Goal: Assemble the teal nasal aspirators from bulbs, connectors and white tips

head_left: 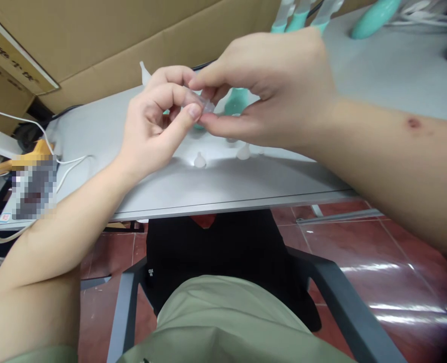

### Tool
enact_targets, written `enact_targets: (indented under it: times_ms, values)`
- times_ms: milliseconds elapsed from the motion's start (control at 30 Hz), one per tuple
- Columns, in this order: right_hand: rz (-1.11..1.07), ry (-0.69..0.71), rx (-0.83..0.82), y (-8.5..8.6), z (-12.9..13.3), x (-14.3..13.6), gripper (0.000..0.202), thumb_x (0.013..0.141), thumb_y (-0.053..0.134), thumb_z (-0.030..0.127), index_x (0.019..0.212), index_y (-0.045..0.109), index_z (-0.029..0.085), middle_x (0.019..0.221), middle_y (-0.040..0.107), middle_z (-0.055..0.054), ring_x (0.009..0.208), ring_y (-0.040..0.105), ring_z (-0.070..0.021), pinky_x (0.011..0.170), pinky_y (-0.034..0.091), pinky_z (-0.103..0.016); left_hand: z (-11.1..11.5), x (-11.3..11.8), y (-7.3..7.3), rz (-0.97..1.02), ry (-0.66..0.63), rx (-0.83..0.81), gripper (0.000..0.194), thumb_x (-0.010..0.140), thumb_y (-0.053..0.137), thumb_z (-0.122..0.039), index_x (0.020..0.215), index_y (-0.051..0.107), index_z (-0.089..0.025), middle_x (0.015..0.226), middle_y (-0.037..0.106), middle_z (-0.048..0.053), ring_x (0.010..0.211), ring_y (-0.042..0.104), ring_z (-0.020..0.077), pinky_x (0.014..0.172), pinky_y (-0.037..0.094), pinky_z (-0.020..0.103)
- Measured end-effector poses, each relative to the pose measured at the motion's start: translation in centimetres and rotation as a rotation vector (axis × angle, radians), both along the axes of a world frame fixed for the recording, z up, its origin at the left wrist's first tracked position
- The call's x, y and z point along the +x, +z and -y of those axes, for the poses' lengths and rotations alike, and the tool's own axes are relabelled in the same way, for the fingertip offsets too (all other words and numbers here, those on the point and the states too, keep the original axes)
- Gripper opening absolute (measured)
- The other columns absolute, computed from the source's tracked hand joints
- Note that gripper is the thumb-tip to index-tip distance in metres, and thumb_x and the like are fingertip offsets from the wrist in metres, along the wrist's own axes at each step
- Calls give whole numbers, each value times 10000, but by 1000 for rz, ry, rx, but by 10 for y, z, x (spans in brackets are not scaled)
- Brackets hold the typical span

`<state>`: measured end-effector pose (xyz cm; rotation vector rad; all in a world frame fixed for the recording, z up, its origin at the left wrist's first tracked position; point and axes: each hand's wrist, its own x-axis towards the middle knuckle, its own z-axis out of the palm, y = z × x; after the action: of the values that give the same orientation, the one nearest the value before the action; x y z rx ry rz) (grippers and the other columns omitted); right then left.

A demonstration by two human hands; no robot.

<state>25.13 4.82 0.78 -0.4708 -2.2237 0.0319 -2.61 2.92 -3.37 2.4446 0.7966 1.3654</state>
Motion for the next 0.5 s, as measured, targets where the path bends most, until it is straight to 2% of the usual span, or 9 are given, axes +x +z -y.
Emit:
enact_targets:
  times_ms: [67, 133, 200, 233, 333, 367, 433, 500]
  values:
    - [18, -7, -20, 1, 2, 1, 204, 1113, 832, 333, 1307, 885, 360, 1243, 902, 98, 1278, 891, -200, 1257, 699, -373, -5, -1, -4, 20, 18, 26, 519, 1226, 682, -851, 1249, 880, -372, 1486, 821, 64, 1418, 668, 346, 1057, 666, 622]
    - [31, 1, -29, 1, 4, 1, 224, 1153, 782, 347, 1355, 880, 336, 1283, 892, 80, 1324, 883, -205, 1286, 685, -396, -6, 1, -8, 78, 40, 98, 419, 1227, 750, -775, 1237, 910, -387, 1465, 829, 53, 1428, 664, 330, 1025, 678, 574]
    - [28, 23, 12, 0, 3, 2, 311, 1168, 746, 368, 1449, 877, 354, 1278, 884, 85, 1324, 878, -198, 1259, 681, -377, -1, 7, -8, 122, 75, 156, 352, 1206, 812, -729, 1192, 922, -395, 1476, 825, 57, 1439, 669, 337, 981, 698, 540]
    - [19, 37, 46, -1, 1, 1, 363, 1174, 725, 383, 1507, 870, 377, 1261, 882, 90, 1305, 877, -189, 1228, 680, -355, 5, 11, -5, 130, 105, 161, 380, 1191, 818, -749, 1159, 919, -384, 1499, 814, 75, 1453, 674, 356, 962, 710, 538]
    - [-16, 71, 122, -5, -9, -2, 496, 1181, 694, 368, 1654, 822, 443, 1213, 878, 104, 1237, 865, -164, 1154, 668, -298, 28, 26, 11, 163, 227, 107, 551, 1142, 772, -849, 1058, 888, -317, 1558, 755, 165, 1505, 700, 434, 863, 732, 543]
    - [-36, 83, 137, -7, -12, -3, 530, 1160, 731, 361, 1674, 815, 455, 1184, 877, 105, 1197, 861, -158, 1125, 670, -277, 37, 31, 19, 157, 241, 81, 537, 1131, 795, -821, 1039, 885, -299, 1522, 760, 182, 1525, 709, 453, 841, 737, 538]
    - [-39, 86, 135, -8, -16, -4, 587, 1113, 785, 317, 1682, 822, 454, 1185, 874, 93, 1177, 858, -161, 1121, 680, -264, 51, 41, 37, -43, 231, -74, 419, 1076, 928, -731, 1123, 907, -314, 1408, 815, 162, 1551, 723, 466, 946, 778, 569]
    - [-39, 77, 122, -8, -15, -4, 590, 1090, 772, 270, 1646, 854, 450, 1200, 863, 81, 1176, 856, -167, 1139, 695, -274, 60, 50, 55, -127, 231, -153, 331, 1062, 989, -620, 1186, 914, -322, 1312, 853, 143, 1518, 764, 456, 1005, 791, 584]
